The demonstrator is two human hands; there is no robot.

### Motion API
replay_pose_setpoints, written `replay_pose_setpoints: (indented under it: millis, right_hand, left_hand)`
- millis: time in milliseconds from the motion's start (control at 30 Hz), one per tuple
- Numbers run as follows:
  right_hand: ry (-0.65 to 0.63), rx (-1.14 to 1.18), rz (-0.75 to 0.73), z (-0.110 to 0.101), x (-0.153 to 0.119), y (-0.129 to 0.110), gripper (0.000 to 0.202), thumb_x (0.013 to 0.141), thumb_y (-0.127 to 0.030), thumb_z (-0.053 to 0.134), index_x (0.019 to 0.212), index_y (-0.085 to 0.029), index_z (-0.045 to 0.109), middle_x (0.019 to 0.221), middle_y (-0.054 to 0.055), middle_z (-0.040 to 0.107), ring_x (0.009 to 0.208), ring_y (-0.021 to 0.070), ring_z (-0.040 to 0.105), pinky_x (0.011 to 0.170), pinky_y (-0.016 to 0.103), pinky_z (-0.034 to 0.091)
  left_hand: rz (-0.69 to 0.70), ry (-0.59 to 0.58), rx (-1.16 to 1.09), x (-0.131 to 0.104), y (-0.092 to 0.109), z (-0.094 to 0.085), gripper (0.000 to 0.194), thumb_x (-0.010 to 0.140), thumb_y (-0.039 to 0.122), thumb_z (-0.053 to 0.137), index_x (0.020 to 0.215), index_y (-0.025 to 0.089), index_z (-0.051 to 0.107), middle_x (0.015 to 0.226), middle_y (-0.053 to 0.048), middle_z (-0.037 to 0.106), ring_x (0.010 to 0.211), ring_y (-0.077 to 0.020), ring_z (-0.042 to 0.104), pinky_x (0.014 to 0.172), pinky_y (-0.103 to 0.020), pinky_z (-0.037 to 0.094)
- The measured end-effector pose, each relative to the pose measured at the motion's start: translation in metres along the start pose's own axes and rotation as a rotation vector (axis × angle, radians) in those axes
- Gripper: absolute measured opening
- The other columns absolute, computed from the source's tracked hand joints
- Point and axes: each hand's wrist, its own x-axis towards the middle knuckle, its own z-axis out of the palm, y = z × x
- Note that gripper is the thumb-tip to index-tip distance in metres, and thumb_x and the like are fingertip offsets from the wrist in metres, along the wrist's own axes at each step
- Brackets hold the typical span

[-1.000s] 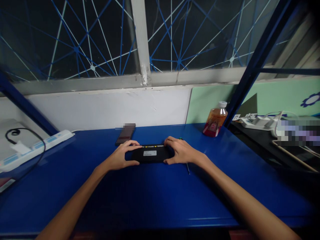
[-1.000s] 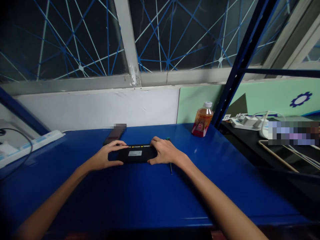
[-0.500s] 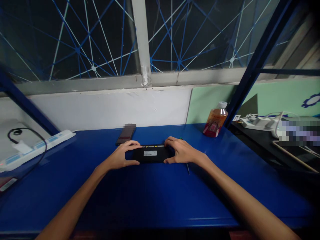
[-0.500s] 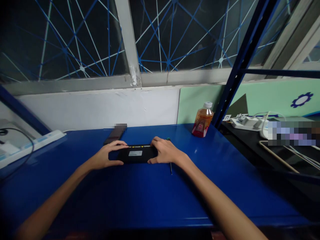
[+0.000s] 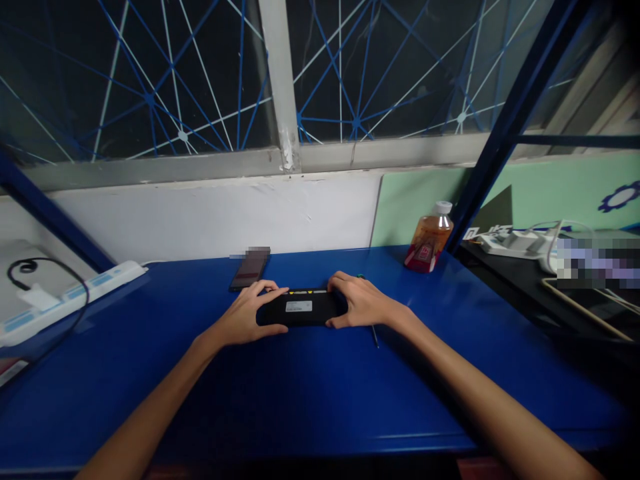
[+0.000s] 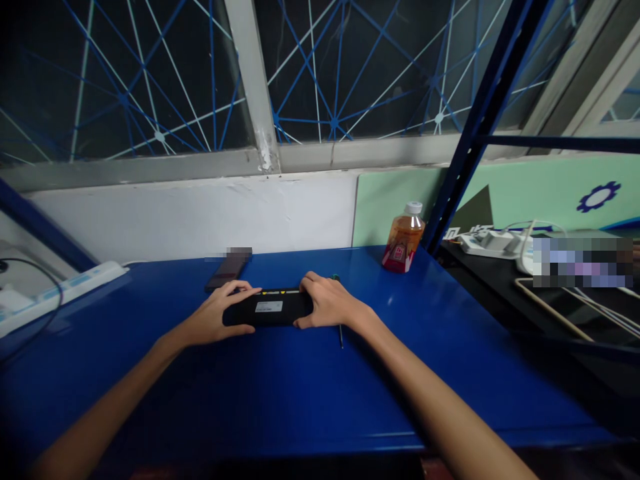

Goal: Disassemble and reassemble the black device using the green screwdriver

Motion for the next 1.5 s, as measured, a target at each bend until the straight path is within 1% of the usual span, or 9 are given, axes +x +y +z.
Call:
replay_pose_setpoints:
  millis: [167,333,533,633,733,800,1033,1333,1500]
  right_hand:
    - [0.010,0.005,-0.008,0.001,0.000,0.001,0.055,0.063,-0.052,0.072,0.102,-0.015,0.058,0.102,0.009,0.059,0.079,0.0208,0.057,0.062,0.030,0.038]
    - [0.009,-0.003,-0.006,0.001,0.000,0.000,0.054,0.064,-0.052,0.072,0.100,-0.015,0.059,0.103,0.008,0.059,0.078,0.0201,0.058,0.060,0.029,0.037]
    - [0.021,-0.027,-0.020,0.004,0.000,0.001,0.056,0.062,-0.054,0.072,0.100,-0.016,0.056,0.101,0.007,0.059,0.078,0.0199,0.057,0.059,0.029,0.036]
    - [0.032,-0.040,-0.012,0.006,0.001,0.002,0.056,0.061,-0.056,0.072,0.098,-0.016,0.055,0.097,0.006,0.059,0.076,0.0193,0.056,0.058,0.029,0.035]
    - [0.045,-0.036,-0.011,0.007,0.001,0.002,0.055,0.062,-0.056,0.071,0.097,-0.017,0.054,0.096,0.006,0.058,0.076,0.0189,0.055,0.058,0.029,0.034]
    - [0.047,-0.030,-0.013,0.007,0.001,0.002,0.055,0.062,-0.056,0.071,0.096,-0.017,0.053,0.095,0.006,0.058,0.076,0.0188,0.055,0.058,0.029,0.034]
    - [0.045,-0.023,-0.010,0.006,0.001,-0.001,0.053,0.062,-0.053,0.071,0.097,-0.016,0.054,0.096,0.006,0.059,0.075,0.0184,0.055,0.060,0.029,0.035]
    - [0.046,-0.022,-0.024,0.005,0.000,-0.003,0.052,0.063,-0.049,0.070,0.100,-0.015,0.056,0.097,0.009,0.060,0.076,0.0200,0.056,0.062,0.031,0.038]
    - [0.051,-0.025,-0.033,0.006,0.000,-0.003,0.053,0.065,-0.047,0.070,0.105,-0.016,0.056,0.099,0.008,0.060,0.077,0.0201,0.057,0.065,0.031,0.038]
  left_hand:
    - [-0.012,0.084,0.093,0.003,0.005,0.013,0.064,0.079,0.059,0.061,0.135,0.032,0.048,0.120,-0.010,0.049,0.109,-0.0341,0.049,0.092,-0.051,0.042]
    - [0.021,0.101,0.125,0.002,0.003,0.014,0.060,0.082,0.059,0.058,0.136,0.034,0.048,0.121,-0.010,0.048,0.109,-0.0332,0.048,0.091,-0.051,0.042]
    - [0.029,0.081,0.158,0.001,0.007,0.011,0.057,0.085,0.059,0.055,0.135,0.035,0.049,0.124,-0.010,0.049,0.110,-0.0331,0.048,0.092,-0.052,0.041]
    - [0.053,0.064,0.157,0.002,0.011,0.010,0.060,0.085,0.059,0.055,0.137,0.032,0.046,0.131,-0.011,0.047,0.117,-0.0342,0.046,0.096,-0.053,0.038]
    - [0.085,0.063,0.140,0.003,0.015,0.010,0.065,0.085,0.059,0.054,0.141,0.030,0.039,0.140,-0.010,0.044,0.125,-0.0349,0.041,0.101,-0.054,0.033]
    - [0.091,0.070,0.120,0.004,0.018,0.010,0.065,0.085,0.059,0.054,0.141,0.029,0.038,0.139,-0.010,0.046,0.126,-0.0342,0.042,0.102,-0.054,0.033]
    - [0.044,0.104,0.065,0.007,0.018,0.015,0.061,0.083,0.059,0.057,0.135,0.029,0.044,0.130,-0.009,0.051,0.117,-0.0318,0.048,0.095,-0.048,0.040]
    - [0.033,0.093,0.039,0.007,0.014,0.019,0.061,0.084,0.059,0.058,0.136,0.031,0.045,0.131,-0.008,0.050,0.120,-0.0311,0.045,0.098,-0.050,0.037]
    - [0.030,0.083,0.059,0.007,0.013,0.019,0.062,0.084,0.061,0.056,0.136,0.029,0.046,0.132,-0.009,0.050,0.121,-0.0308,0.044,0.099,-0.049,0.036]
